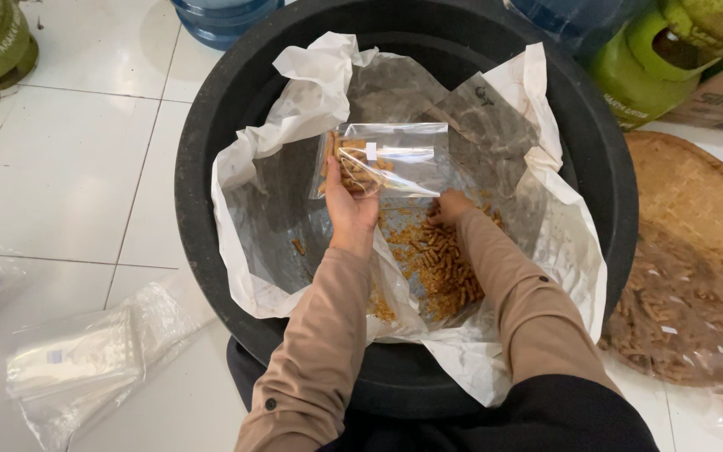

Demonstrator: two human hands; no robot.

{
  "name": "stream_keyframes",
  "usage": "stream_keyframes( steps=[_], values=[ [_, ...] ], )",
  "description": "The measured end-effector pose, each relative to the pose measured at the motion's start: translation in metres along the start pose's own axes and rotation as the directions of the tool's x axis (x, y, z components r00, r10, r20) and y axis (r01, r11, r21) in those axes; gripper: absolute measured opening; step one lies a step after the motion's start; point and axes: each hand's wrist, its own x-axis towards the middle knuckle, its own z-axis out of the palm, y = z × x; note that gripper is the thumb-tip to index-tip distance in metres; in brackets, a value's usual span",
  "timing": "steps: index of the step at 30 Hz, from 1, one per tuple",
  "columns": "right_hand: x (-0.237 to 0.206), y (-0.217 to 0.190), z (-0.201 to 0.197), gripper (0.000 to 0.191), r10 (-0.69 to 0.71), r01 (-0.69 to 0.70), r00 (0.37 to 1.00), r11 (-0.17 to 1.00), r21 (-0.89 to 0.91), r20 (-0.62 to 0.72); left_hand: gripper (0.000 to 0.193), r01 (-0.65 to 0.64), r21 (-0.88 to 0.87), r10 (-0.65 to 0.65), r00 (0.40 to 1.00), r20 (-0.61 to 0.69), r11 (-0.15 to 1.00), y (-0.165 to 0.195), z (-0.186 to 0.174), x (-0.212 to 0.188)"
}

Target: The person sits on the floor beside a large basin lined with paper, filled with brown cylindrical snack pieces. They pick up the pieces by hand and place them one at a time into a clear plastic bag, occasionally adjusting the bag and reaching for pieces scattered on a woven tray.

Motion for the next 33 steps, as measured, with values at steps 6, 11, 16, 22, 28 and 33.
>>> stream_keyframes(
  steps=[6,11,16,22,28,33],
  values=[
    [-0.001,0.005,-0.005,0.031,-0.043,0.045,0.996,0.999,0.025,-0.072,0.038,0.003,-0.021,-0.003,1.000,0.003,1.000,-0.001,0.000,0.000],
    [-0.006,0.005,-0.003,0.035,0.013,-0.011,0.997,1.000,0.027,-0.072,0.037,0.004,0.001,-0.004,1.000,-0.007,1.000,-0.002,0.005,-0.004],
    [-0.007,0.002,-0.005,0.032,0.017,-0.018,0.998,1.000,-0.010,-0.066,0.038,-0.008,-0.002,0.008,1.000,0.014,1.000,-0.002,0.008,-0.008],
    [-0.007,0.005,-0.011,0.035,0.035,-0.036,0.999,0.999,-0.027,-0.024,0.038,-0.019,0.009,0.019,1.000,-0.018,1.000,-0.002,0.007,-0.009],
    [-0.001,0.014,-0.040,0.031,0.033,-0.038,0.998,0.996,0.079,0.059,0.040,-0.031,0.009,0.031,0.997,-0.065,0.999,-0.004,0.003,-0.004],
    [-0.010,0.021,-0.116,0.034,0.037,-0.070,0.994,0.932,0.354,0.100,0.043,-0.064,-0.042,0.058,0.990,-0.126,0.997,-0.004,-0.006,0.005]
  ],
)
